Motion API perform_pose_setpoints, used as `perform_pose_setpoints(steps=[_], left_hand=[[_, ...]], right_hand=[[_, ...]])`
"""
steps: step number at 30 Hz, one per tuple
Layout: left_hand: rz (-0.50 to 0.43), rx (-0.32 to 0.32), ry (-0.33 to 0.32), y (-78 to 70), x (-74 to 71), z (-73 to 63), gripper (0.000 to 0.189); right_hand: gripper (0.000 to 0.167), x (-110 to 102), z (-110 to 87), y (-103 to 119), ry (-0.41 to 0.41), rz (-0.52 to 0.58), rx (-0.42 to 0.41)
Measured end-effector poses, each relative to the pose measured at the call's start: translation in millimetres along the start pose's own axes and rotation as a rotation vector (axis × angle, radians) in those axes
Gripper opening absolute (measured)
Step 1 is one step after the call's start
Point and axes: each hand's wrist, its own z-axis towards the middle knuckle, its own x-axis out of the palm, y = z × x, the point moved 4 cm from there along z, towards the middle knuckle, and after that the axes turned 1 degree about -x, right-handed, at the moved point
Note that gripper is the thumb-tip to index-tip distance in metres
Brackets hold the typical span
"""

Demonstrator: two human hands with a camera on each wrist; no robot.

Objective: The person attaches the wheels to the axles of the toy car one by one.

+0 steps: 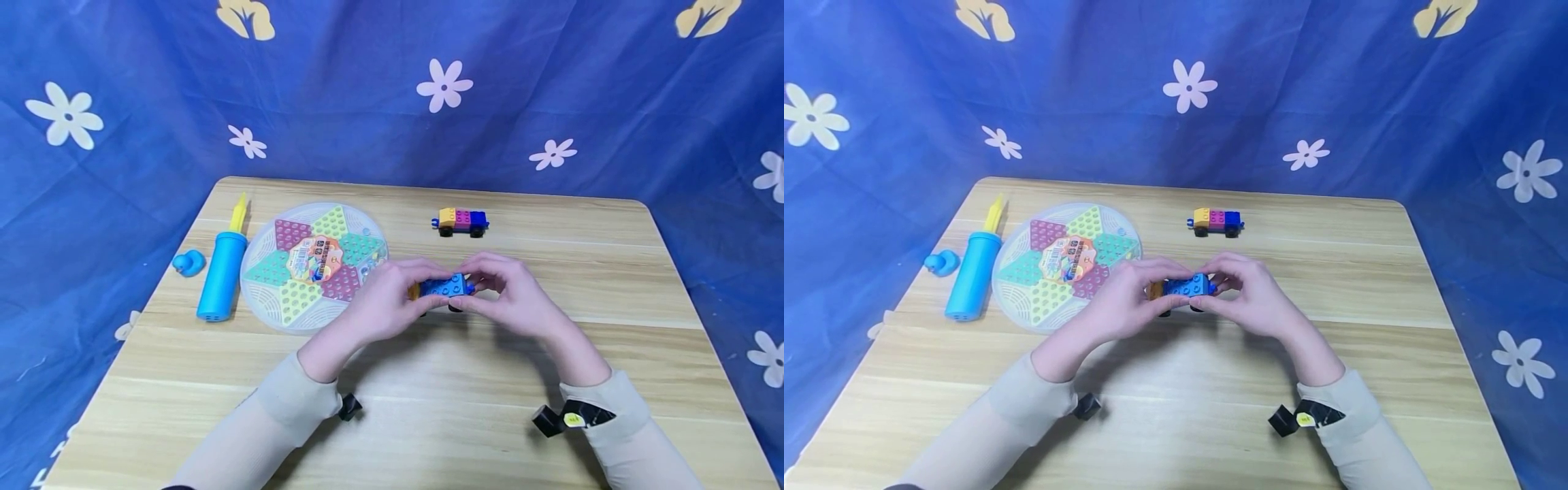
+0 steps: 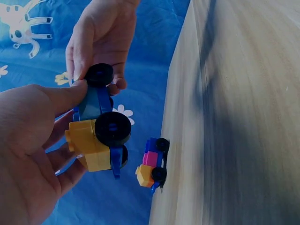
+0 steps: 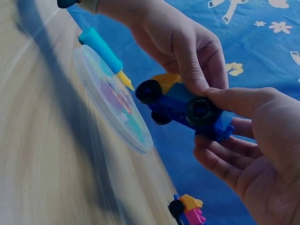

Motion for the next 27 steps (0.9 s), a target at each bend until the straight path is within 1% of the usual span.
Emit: perform_pose_setpoints(steps=[4, 7, 12, 15, 18, 22, 27], left_hand=[[-0.003, 0.007, 0.007, 0.0, 0.5, 0.4, 0.036], [-0.018, 0.017, -0.001, 2.1, 0.5, 1.1, 0.035], [-0.087, 0.035, -0.047, 10.0, -2.8, 1.3, 0.040], [-0.136, 0.011, -0.070, 18.6, -4.9, -0.2, 0.049], [-0.209, -0.021, -0.073, 27.5, -5.0, -2.0, 0.055], [-0.292, -0.043, -0.073, 35.4, -3.0, -1.2, 0.051], [-0.319, -0.065, -0.055, 42.8, 3.0, 4.0, 0.046]], right_hand=[[0.030, 1, -1.4, -3, -0.003, 0.021, 0.000], [0.030, 3, -2.5, -5, -0.019, 0.046, -0.040], [0.035, 1, -5.0, -6, -0.087, 0.099, -0.109], [0.039, -3, -7.5, -8, -0.134, 0.140, -0.119], [0.043, -9, -10.5, -12, -0.167, 0.173, -0.111], [0.043, -13, -13.0, -18, -0.187, 0.220, -0.107], [0.043, -16, -13.1, -29, -0.190, 0.233, -0.114]])
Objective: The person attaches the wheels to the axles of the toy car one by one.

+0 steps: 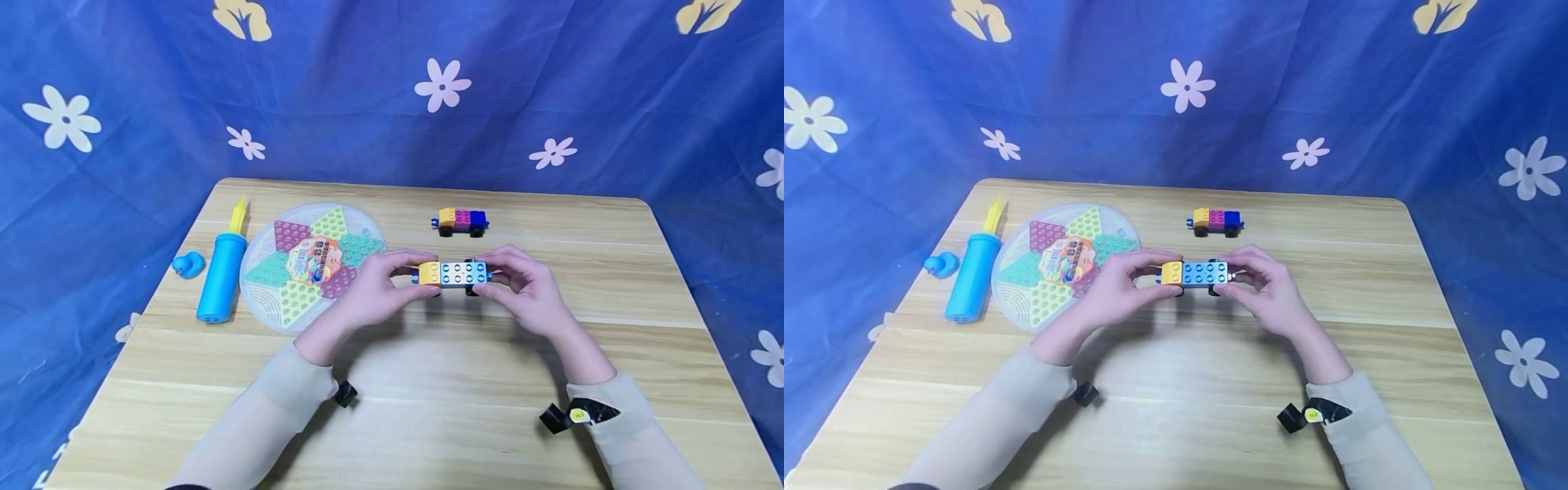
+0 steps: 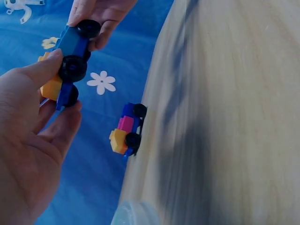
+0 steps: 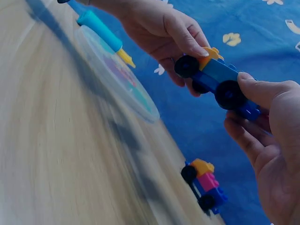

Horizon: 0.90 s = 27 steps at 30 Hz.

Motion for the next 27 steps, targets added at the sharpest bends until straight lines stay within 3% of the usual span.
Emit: perform_pose_setpoints(steps=[8, 13, 22, 27], left_hand=[[-0.021, -0.131, 0.027, 20.6, 11.5, 15.2, 0.049], [0.030, -0.199, 0.041, 31.9, 19.1, 24.9, 0.051], [0.144, -0.243, 0.071, 52.6, 27.2, 42.8, 0.050], [0.199, -0.254, 0.094, 61.2, 32.3, 49.6, 0.049]], right_hand=[[0.043, -14, 2.1, -27, 0.000, -0.072, 0.068], [0.040, -21, 4.0, -46, -0.002, -0.131, 0.141], [0.036, -27, 10.1, -71, 0.001, -0.213, 0.266], [0.035, -30, 11.1, -82, 0.005, -0.271, 0.289]])
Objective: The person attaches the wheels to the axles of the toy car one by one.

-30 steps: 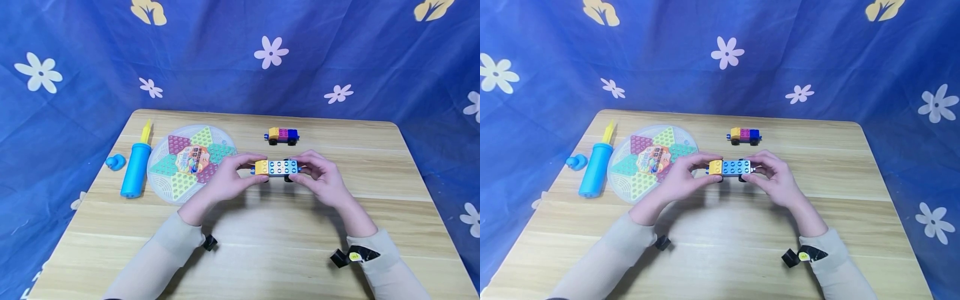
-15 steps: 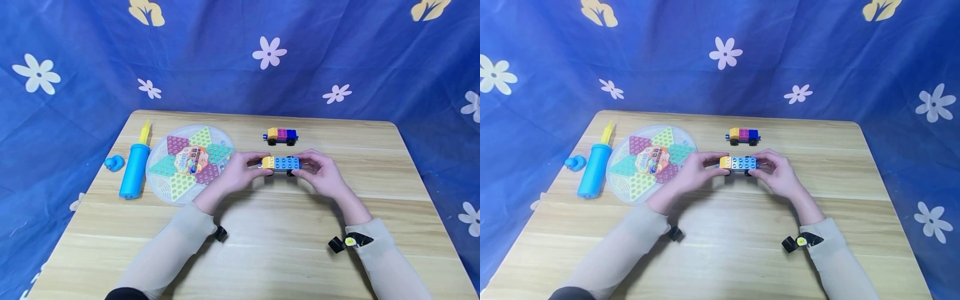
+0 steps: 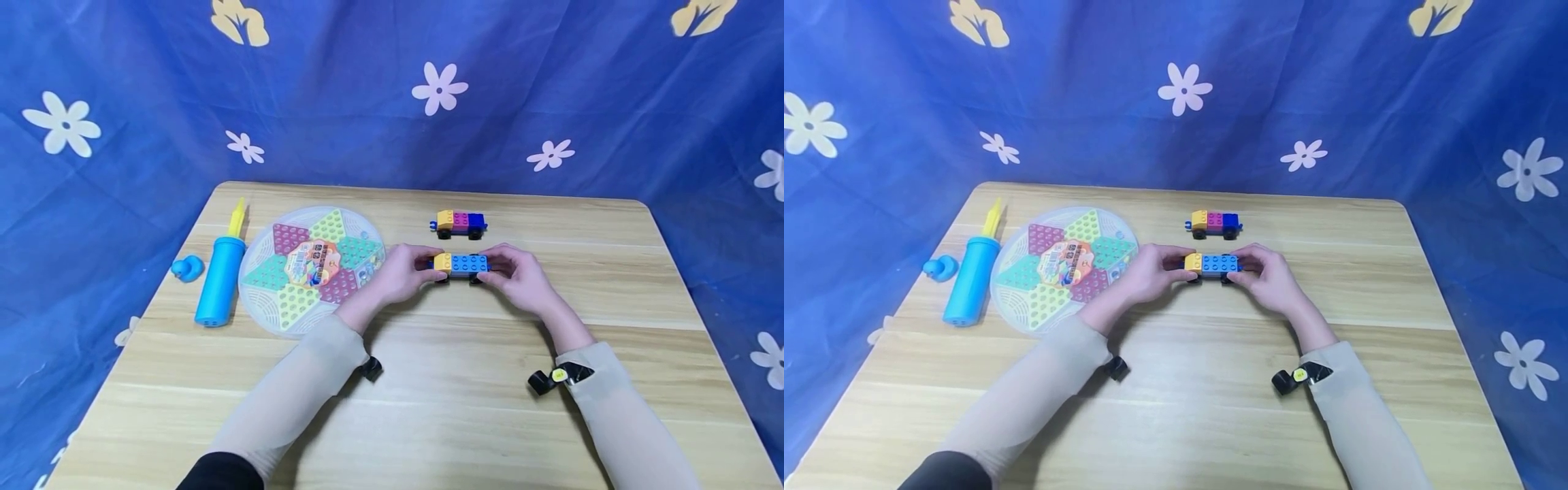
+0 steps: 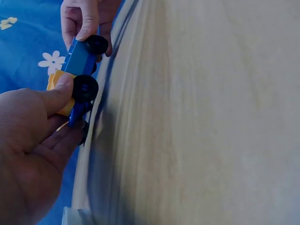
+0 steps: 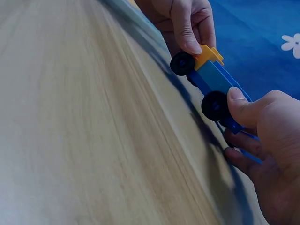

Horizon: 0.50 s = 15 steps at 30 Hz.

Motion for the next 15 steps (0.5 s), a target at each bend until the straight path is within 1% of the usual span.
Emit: perform_pose_setpoints(steps=[6, 10, 15], left_hand=[[0.011, -0.023, 0.008, 4.1, 4.6, 4.9, 0.047], [0.018, -0.032, 0.001, 5.7, 5.5, 5.7, 0.046], [0.028, -0.033, 0.013, 6.6, 7.1, 5.1, 0.047]], right_hand=[[0.037, 2, 1.7, -9, 0.009, -0.054, 0.047], [0.036, 3, 3.1, -13, 0.026, -0.061, 0.077], [0.037, 2, 1.7, -17, 0.039, -0.060, 0.096]])
